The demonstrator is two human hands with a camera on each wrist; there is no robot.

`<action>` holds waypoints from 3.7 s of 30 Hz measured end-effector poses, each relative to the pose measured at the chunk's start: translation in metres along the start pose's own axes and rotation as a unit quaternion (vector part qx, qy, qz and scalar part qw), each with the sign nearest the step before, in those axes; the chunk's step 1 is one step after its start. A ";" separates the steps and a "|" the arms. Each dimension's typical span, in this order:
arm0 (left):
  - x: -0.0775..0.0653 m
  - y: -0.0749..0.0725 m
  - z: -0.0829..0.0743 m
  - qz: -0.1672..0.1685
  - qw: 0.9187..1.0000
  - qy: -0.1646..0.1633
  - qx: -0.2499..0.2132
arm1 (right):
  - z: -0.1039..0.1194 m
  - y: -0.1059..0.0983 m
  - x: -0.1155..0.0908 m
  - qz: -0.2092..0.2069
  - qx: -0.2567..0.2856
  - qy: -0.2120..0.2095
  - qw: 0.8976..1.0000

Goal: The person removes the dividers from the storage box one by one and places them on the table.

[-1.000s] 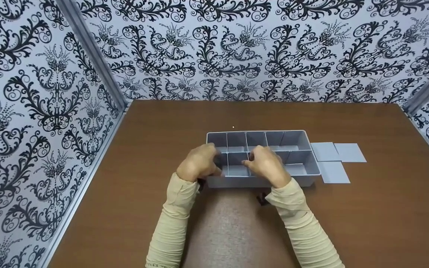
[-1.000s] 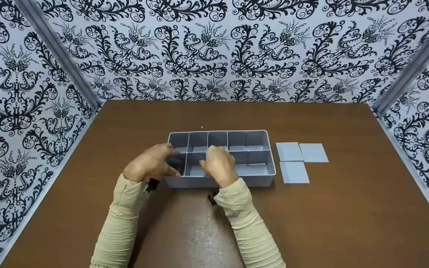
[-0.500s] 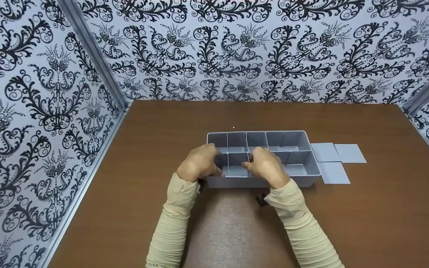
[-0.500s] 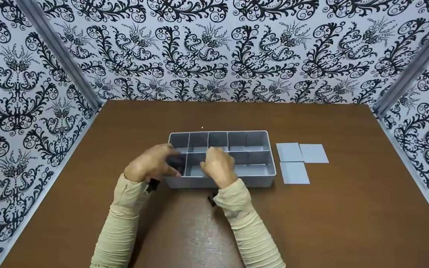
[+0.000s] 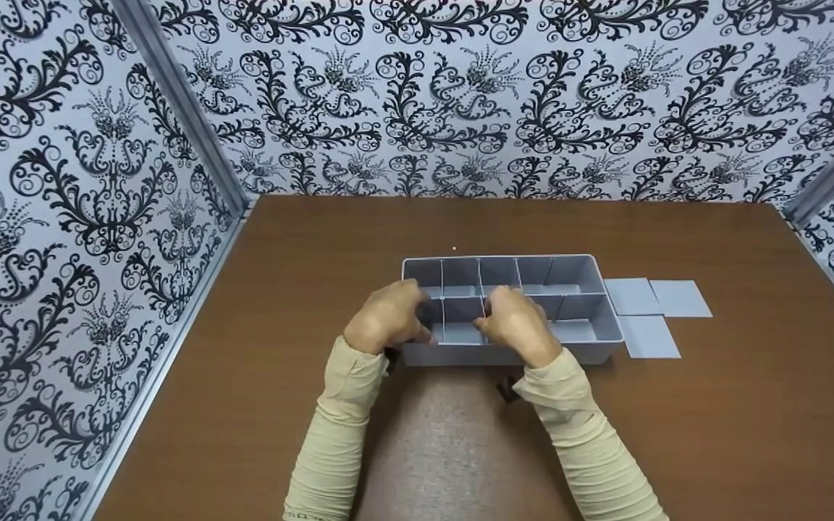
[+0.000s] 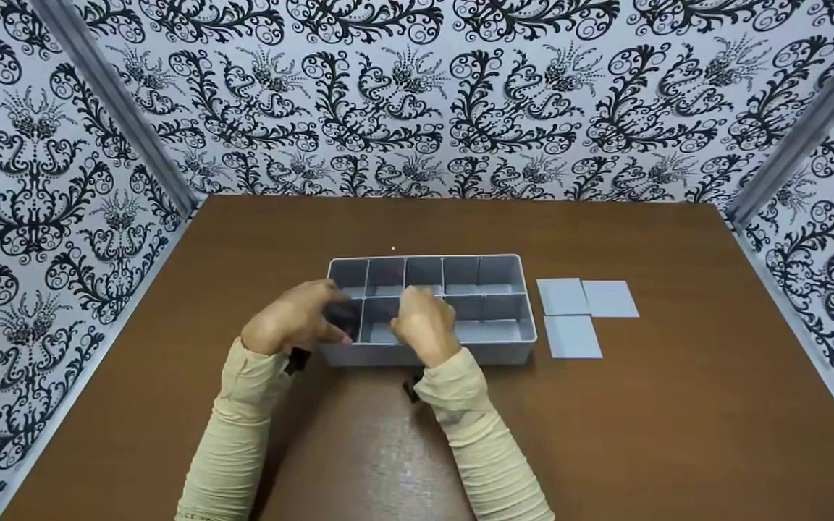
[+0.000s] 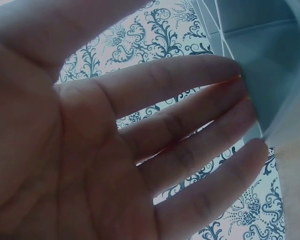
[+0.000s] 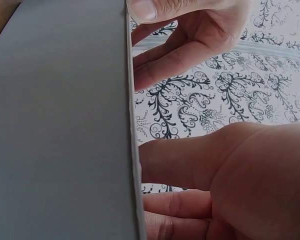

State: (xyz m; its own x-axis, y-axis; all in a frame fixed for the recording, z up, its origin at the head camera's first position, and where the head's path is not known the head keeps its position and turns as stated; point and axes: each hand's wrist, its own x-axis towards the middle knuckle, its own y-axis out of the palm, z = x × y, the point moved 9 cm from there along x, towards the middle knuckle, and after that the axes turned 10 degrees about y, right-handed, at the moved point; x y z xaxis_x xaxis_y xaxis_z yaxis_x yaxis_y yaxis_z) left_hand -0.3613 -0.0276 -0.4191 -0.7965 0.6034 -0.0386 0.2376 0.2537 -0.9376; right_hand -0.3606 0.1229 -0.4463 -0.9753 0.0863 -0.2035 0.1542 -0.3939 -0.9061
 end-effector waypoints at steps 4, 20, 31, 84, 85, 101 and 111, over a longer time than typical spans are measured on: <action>0.000 0.001 0.001 0.007 1.000 -0.006 -0.001 | 0.001 -0.001 -0.001 -0.001 0.005 -0.005 1.000; 0.000 0.001 0.002 0.009 1.000 -0.015 0.000 | 0.003 -0.002 -0.002 -0.017 0.005 -0.019 1.000; -0.001 0.000 0.001 0.000 1.000 -0.020 -0.006 | 0.005 -0.005 -0.002 -0.032 0.014 -0.033 0.999; 0.002 0.001 0.004 0.000 0.999 -0.040 -0.024 | 0.007 -0.039 -0.016 -0.071 0.109 -0.088 0.988; 0.002 0.001 0.004 0.001 0.999 -0.039 -0.024 | 0.008 -0.039 -0.016 -0.070 0.110 -0.086 0.988; 0.001 0.003 0.003 0.011 0.999 -0.036 0.000 | 0.010 -0.052 -0.023 -0.103 0.123 -0.108 0.981; 0.002 0.003 0.004 0.010 0.999 -0.042 -0.010 | 0.009 -0.052 -0.024 -0.098 0.128 -0.105 0.981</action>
State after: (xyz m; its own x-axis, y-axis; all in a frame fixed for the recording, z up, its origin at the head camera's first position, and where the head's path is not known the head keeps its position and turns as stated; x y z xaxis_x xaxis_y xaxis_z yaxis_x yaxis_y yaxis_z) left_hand -0.3641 -0.0289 -0.4237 -0.8352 0.5431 -0.0869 0.2648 0.2586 -0.9290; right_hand -0.3464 0.1333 -0.3906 -0.9974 0.0040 0.0713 -0.0590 -0.6078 -0.7919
